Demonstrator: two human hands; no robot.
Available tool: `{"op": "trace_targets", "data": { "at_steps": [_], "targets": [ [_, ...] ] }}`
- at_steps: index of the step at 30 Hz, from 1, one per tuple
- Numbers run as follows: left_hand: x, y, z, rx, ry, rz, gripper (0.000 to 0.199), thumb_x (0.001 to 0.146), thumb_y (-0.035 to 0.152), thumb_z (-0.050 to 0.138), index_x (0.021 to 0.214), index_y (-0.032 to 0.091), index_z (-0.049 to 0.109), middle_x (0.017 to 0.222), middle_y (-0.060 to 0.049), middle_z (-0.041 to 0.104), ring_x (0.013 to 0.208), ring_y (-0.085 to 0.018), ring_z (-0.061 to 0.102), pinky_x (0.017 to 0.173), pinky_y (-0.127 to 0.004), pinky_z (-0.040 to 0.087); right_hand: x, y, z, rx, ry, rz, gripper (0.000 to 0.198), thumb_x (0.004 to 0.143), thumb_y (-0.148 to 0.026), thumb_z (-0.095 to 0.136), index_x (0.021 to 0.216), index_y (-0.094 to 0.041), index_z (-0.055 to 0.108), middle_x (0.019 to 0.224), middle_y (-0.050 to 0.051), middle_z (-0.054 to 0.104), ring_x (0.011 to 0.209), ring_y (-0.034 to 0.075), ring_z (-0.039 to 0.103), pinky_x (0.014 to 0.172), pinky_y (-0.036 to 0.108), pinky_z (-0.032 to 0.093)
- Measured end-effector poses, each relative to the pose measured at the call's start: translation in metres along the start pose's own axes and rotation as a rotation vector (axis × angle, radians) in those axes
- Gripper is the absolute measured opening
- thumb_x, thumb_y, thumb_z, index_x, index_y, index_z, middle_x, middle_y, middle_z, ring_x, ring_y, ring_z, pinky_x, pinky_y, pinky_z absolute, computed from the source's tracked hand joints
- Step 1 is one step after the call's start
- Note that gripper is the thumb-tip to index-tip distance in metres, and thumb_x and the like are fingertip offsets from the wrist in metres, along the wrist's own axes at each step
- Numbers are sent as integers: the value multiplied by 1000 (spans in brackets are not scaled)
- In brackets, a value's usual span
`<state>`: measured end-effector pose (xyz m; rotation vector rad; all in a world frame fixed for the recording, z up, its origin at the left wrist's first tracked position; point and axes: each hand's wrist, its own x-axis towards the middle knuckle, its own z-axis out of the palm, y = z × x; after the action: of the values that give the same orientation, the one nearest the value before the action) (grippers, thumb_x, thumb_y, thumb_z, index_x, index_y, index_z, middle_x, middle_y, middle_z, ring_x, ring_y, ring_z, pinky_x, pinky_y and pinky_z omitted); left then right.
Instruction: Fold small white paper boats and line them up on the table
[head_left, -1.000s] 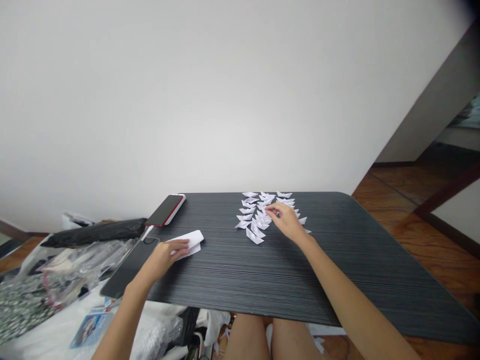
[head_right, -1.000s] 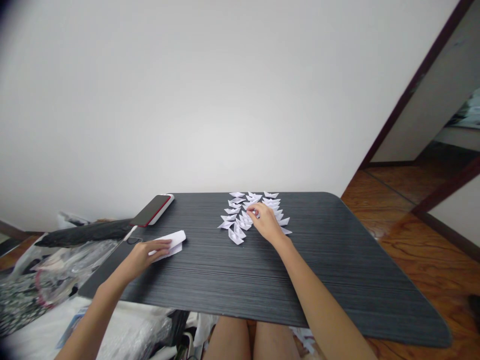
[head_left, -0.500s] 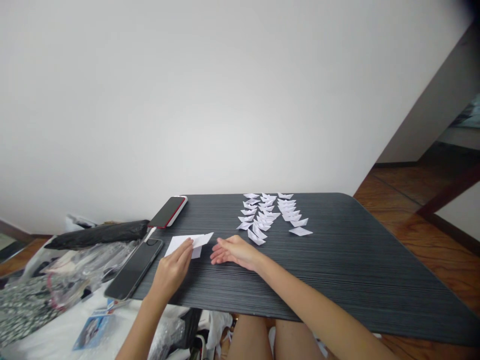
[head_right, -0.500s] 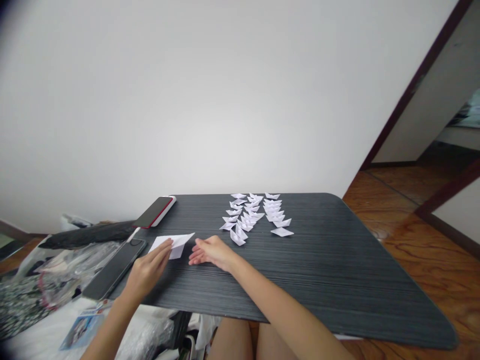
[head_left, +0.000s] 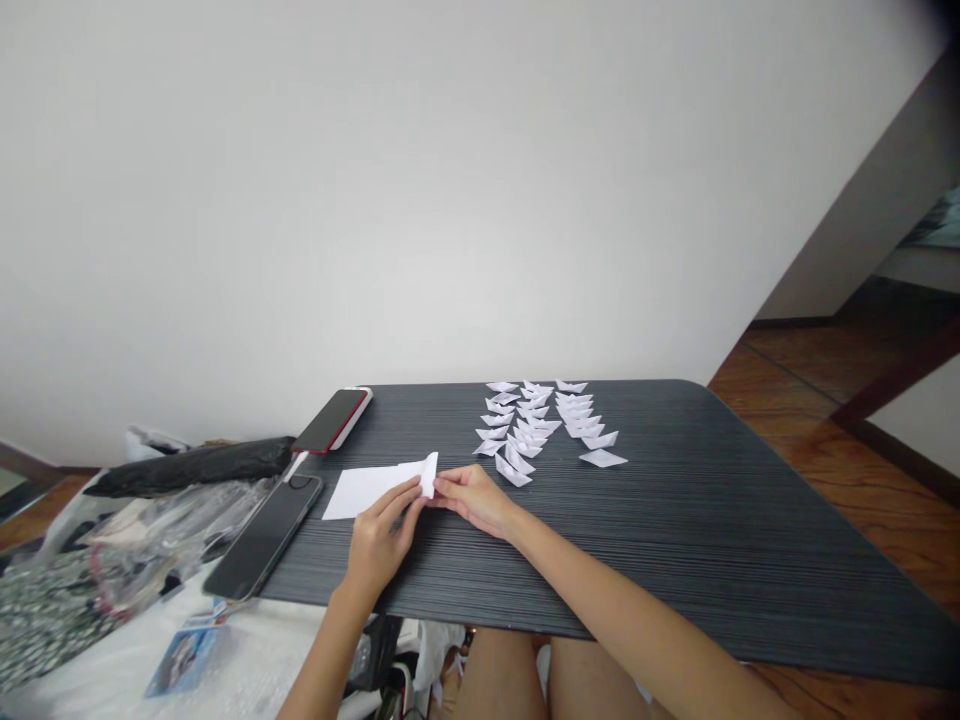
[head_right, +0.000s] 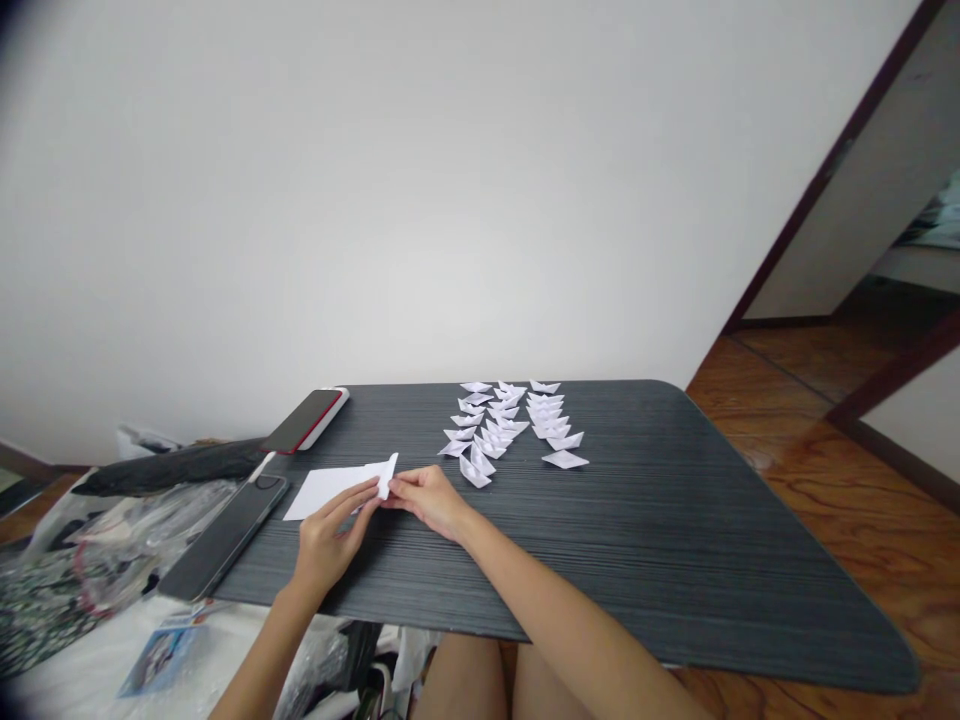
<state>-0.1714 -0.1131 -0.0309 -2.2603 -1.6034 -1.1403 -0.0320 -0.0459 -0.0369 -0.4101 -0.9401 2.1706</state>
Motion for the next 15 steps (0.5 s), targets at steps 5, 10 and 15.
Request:
{"op": "trace_targets", "data": {
  "at_steps": [5,10,15],
  "targets": [
    [6,5,1,-33,55,-29,15,75,19,51,85,17,62,93,-7,65,86,-18,61,78,-32,51,0,0,-1,-10,-12,-31,24,54,-29,71,68,-10,67,65,4,64,68,14,58,81,36,42],
    [9,8,-2,-54,87,-30,14,75,20,52,83,17,63,91,-7,66,84,-18,62,77,-33,51,0,0,0,-23,-4,-58,27,53,-31,72,70,-10,68,65,5,65,69,16,58,80,36,41],
    [10,9,-2,-64,118,-30,14,73,18,54,84,17,63,92,-7,66,85,-19,61,78,-33,50,-1,-1,1,-27,-7,-78,25,54,-31,71,69,-11,68,68,5,65,70,15,58,78,34,41]
  ]
}}
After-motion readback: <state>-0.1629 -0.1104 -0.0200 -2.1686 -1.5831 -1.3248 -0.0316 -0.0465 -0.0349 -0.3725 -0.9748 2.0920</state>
